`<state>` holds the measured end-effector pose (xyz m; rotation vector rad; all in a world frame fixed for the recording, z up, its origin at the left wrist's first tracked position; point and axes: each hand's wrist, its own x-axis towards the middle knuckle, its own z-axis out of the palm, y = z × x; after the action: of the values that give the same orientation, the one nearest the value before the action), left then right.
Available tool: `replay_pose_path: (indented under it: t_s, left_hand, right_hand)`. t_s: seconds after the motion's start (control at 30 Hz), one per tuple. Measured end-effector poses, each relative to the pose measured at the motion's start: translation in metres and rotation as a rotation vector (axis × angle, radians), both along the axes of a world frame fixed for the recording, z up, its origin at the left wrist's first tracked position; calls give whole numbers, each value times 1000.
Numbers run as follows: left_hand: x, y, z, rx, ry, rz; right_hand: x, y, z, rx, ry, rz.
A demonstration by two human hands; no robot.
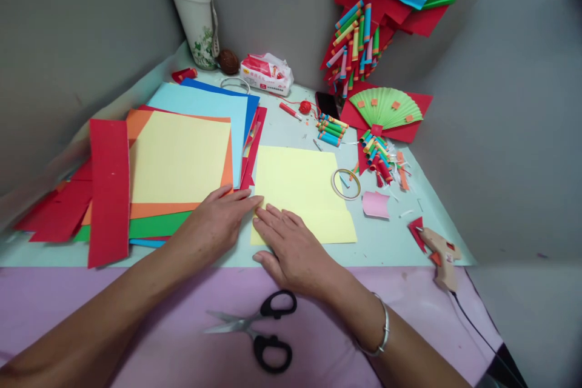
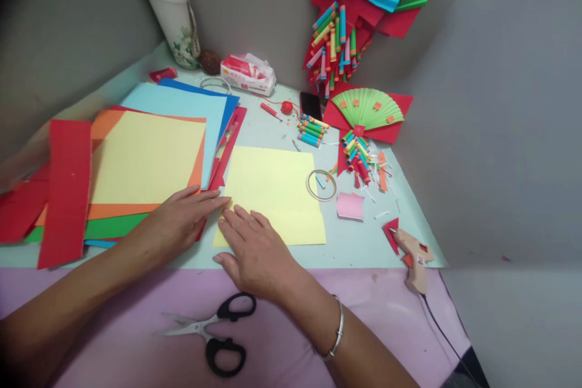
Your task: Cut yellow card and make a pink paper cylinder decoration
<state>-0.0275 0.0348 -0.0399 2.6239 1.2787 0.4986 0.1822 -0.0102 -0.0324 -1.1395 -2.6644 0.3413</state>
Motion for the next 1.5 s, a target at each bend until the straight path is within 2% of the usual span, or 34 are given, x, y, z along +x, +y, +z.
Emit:
replay_pose_path:
  t_s: [0.13,0.23,0.37,0.43,0.57,0.7,0.93,1.17,1.5]
  left_hand:
    - [-1,0,-2,29,8,-8]
    - [3,-5,4,81,-8,-22]
    - [8,-27,20,215,-91,-46]
    - [7,-43,22,242,-126,-7]
    - [1,-69,6,200,-139,-12]
    - [-1,-79,-10,244,-84,-38]
    - [-1,-85,-12,303,149,-64]
    - [1,-86,-13,305,211,-74]
    - [-6,-82,-22,264,228,-100]
  right_hand:
    - [0,0,-1,2,3,3]
    - [0,1,0,5,4,7]
    - [0,1,2,-4,20,9]
    - [0,1,2,-10,30,8]
    - [0,2,1,10,39,15]
    - [1,2,-1,33,38,14]
    - [2,3,1,53,20,15]
    - [11,0,-2,29,44,-2]
    - [64,-20,-9,41,36,-232]
